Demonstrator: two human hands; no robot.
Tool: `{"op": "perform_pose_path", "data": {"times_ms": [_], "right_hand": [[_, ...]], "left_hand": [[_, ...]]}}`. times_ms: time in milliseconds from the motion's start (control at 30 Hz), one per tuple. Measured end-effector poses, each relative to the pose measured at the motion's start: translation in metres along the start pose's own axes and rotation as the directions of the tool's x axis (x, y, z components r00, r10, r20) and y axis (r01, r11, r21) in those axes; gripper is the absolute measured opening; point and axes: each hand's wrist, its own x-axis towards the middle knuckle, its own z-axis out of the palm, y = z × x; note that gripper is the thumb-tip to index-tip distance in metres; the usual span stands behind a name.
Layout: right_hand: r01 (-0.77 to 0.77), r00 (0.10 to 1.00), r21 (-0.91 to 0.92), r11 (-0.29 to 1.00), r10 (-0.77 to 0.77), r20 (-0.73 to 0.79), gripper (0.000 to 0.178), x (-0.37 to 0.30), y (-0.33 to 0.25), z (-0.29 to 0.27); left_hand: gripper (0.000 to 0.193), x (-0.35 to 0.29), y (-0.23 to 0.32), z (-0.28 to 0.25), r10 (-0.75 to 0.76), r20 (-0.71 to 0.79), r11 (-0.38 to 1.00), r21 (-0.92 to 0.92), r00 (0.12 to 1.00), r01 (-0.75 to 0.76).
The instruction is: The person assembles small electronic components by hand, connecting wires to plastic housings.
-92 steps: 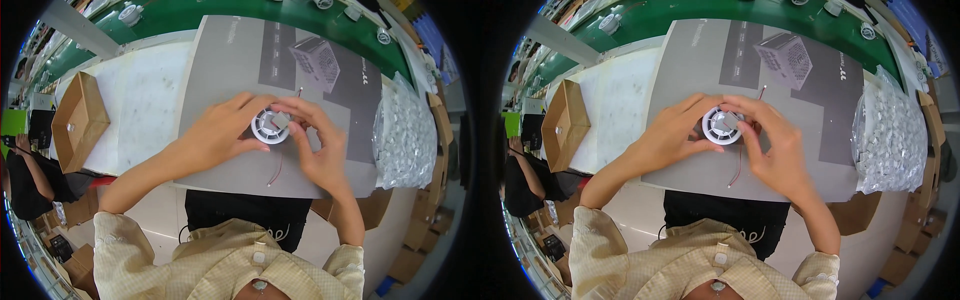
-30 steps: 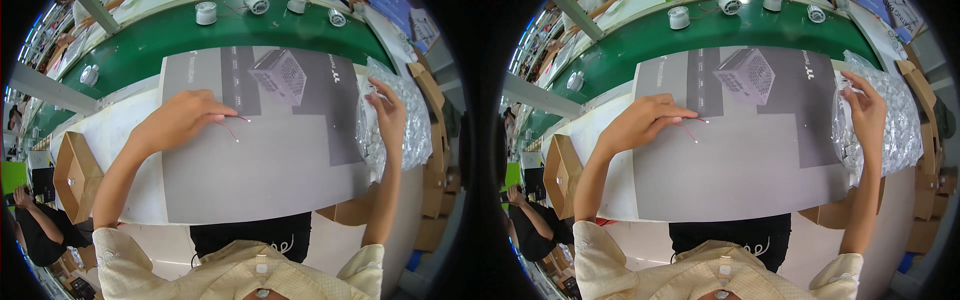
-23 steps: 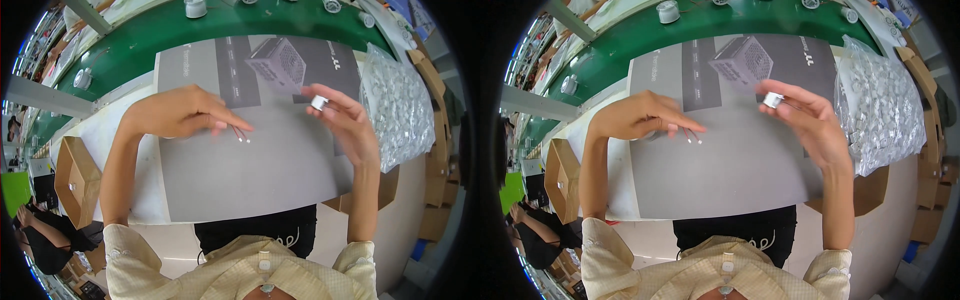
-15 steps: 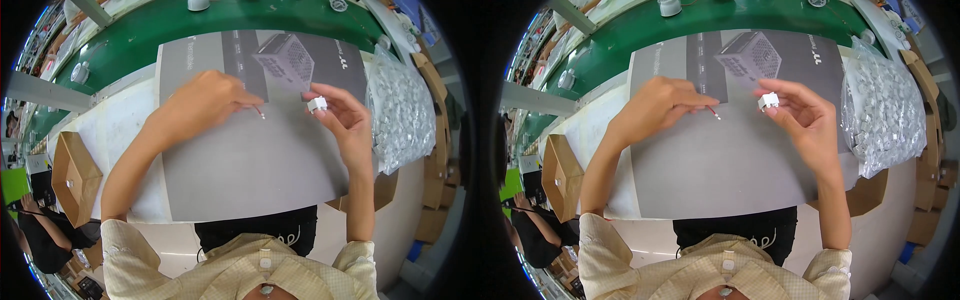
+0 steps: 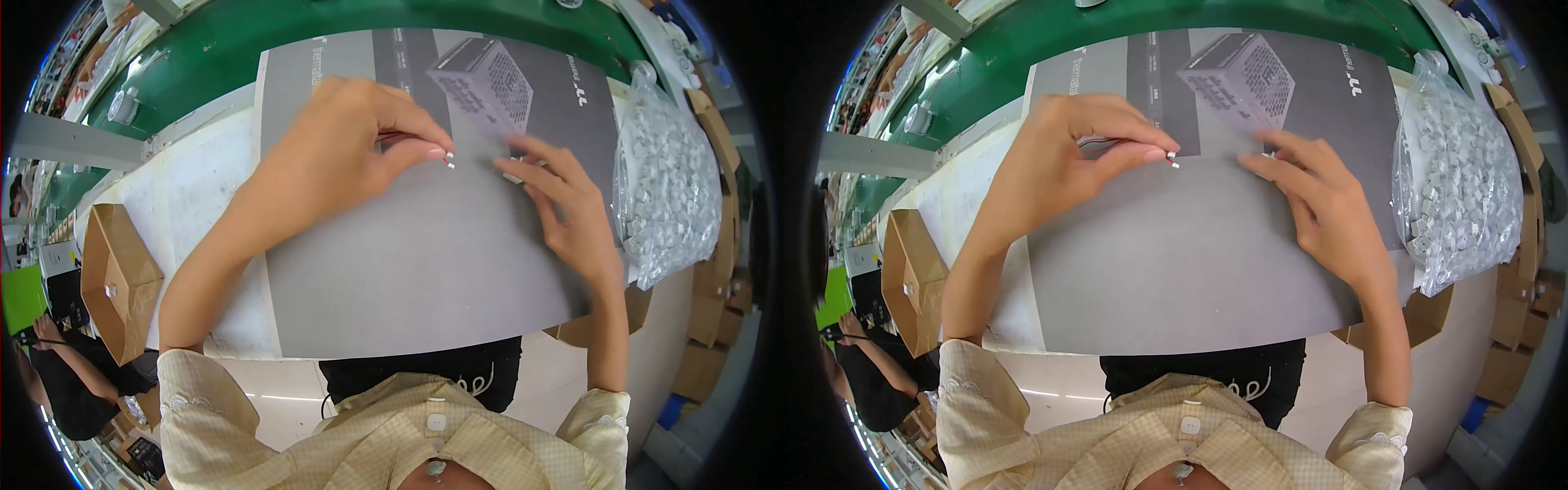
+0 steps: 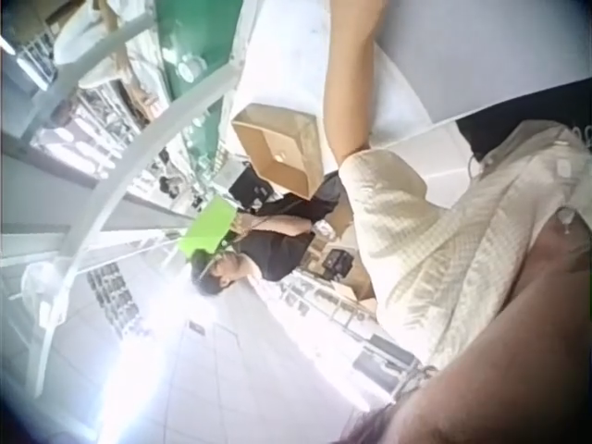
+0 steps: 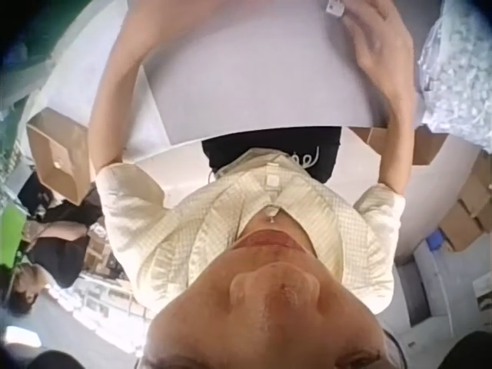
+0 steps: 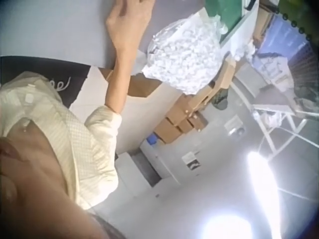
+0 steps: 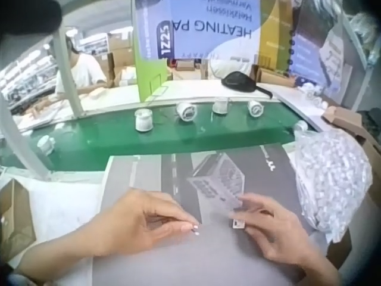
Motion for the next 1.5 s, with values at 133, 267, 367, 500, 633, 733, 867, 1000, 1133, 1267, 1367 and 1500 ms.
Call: {"op": "perform_pose_path", "data": {"times_ms": [133,267,367,500,633,733,867,1000,1133,1267,1367,1500], "right_hand": [[-0.061,0.998,-0.008,0.998,0.061,-0.016,0.037,-0.002,0.005,0.003],[-0.261,0.958,0.387,0.885,0.287,-0.011,0.033,-0.003,-0.002,0.006],[-0.202,0.969,0.426,0.882,0.243,-0.044,0.03,-0.002,-0.002,0.01],[-0.069,0.998,0.132,0.989,0.07,0.004,0.032,0.0,-0.009,0.012],[-0.163,0.978,0.082,0.983,0.172,-0.121,0.034,0.001,-0.021,0.015],[-0.182,0.982,-0.028,0.983,0.18,-0.048,0.039,-0.004,-0.011,0.015],[-0.223,0.961,0.475,0.851,0.274,-0.04,0.041,0.004,-0.025,0.011],[-0.119,0.952,0.843,0.525,0.302,-0.053,0.034,0.013,-0.039,0.011],[-0.101,0.949,0.832,0.545,0.303,-0.083,0.038,0.016,-0.041,0.013],[-0.066,0.959,0.848,0.526,0.268,-0.091,0.038,0.016,-0.035,0.014],[-0.03,0.966,0.85,0.526,0.233,-0.11,0.038,0.015,-0.034,0.015],[0.015,0.969,0.853,0.522,0.203,-0.141,0.038,0.016,-0.034,0.019]], "left_hand": [[0.011,-0.006,-0.003,-0.005,0.077,-0.012,0.949,0.309,0.997,-0.07],[0.011,-0.005,-0.004,-0.01,0.116,-0.034,0.893,0.442,0.993,-0.089],[0.011,0.0,0.001,-0.004,0.109,-0.149,0.869,0.494,0.983,-0.021],[0.012,0.0,-0.003,0.004,-0.104,-0.219,0.983,0.124,0.97,0.133],[0.011,0.001,0.004,0.005,-0.241,-0.187,0.97,-0.09,0.952,0.228],[0.012,-0.001,0.005,0.007,-0.22,-0.154,0.975,-0.068,0.963,0.212],[0.013,-0.002,0.003,0.01,-0.175,-0.15,0.982,-0.092,0.973,0.162],[0.012,-0.006,0.017,0.012,-0.295,-0.078,0.916,-0.305,0.952,0.259],[0.011,-0.009,0.027,0.015,-0.272,-0.061,0.889,-0.398,0.96,0.226],[0.01,-0.012,0.031,0.017,-0.26,-0.059,0.903,-0.367,0.964,0.221],[0.011,-0.013,0.03,0.019,-0.26,-0.067,0.885,-0.417,0.963,0.209],[0.013,-0.013,0.025,0.019,-0.264,0.032,0.832,-0.498,0.964,0.244]]}}
